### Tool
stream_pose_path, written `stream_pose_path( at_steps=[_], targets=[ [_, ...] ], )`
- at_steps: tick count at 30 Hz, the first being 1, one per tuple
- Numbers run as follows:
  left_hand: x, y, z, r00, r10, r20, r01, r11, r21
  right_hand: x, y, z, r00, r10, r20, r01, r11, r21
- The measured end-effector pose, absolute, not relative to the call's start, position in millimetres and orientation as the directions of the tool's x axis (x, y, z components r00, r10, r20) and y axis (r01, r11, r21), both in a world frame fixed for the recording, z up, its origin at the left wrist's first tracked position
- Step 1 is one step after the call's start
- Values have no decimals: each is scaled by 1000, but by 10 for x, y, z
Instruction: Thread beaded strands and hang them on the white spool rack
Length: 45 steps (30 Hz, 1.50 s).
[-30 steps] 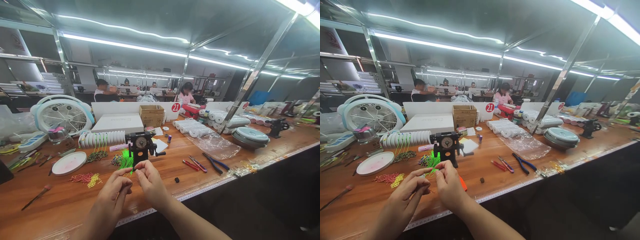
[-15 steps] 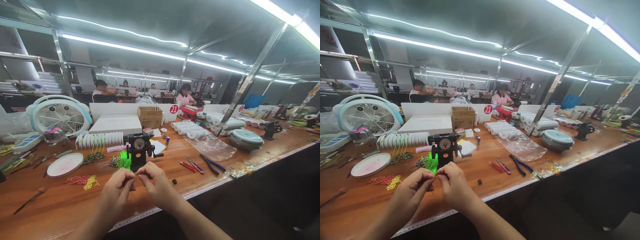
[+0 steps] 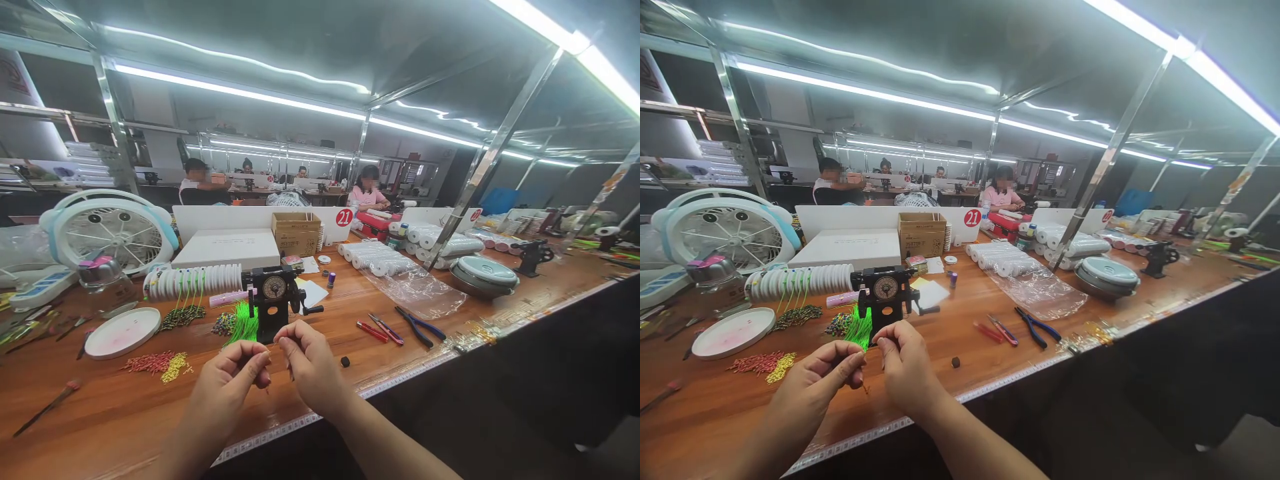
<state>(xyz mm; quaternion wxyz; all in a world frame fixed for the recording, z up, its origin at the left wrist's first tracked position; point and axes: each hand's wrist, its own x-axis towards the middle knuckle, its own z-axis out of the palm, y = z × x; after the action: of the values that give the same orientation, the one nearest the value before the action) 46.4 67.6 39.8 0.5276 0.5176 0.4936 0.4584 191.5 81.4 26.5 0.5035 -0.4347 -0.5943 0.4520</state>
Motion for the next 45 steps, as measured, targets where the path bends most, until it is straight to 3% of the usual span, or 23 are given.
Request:
stream_pose_path(
  at_steps=[10,17,21,23,26,29,31,35,39,42,45],
  targets=[
    [464,690,351,101,993,-59,13,58,998,1881,810,292,-196,980,44,-136,17,-991],
    [455,737,311,66,998,-24,43,21,999,1856,766,282,-148,984,103,-79,92,-993],
    [484,718,306,51,999,8,44,-10,999,1841,767,264,-196,976,90,-161,59,-985],
    [501,700,291,63,998,26,45,-28,999,1848,784,247,-155,980,125,-110,109,-988],
    [505,683,272,79,996,39,57,-43,997,1872,795,215,-84,951,298,144,307,-941],
    [477,681,275,92,995,31,18,-33,999,1875,753,172,-138,829,542,361,552,-751],
    [451,681,289,89,996,25,-8,-24,1000,1858,696,144,-200,753,627,435,642,-632],
    [407,682,325,70,994,-89,-97,96,991,1811,578,120,-345,696,630,450,711,-540],
    [371,705,365,206,955,-214,-160,248,955,1798,536,141,-432,677,596,426,736,-527],
    [346,718,399,268,944,-193,-93,225,970,1808,529,157,-450,653,609,376,757,-534],
    [334,690,418,158,981,-115,52,108,993,1821,515,161,-300,681,668,337,731,-593]
  ],
)
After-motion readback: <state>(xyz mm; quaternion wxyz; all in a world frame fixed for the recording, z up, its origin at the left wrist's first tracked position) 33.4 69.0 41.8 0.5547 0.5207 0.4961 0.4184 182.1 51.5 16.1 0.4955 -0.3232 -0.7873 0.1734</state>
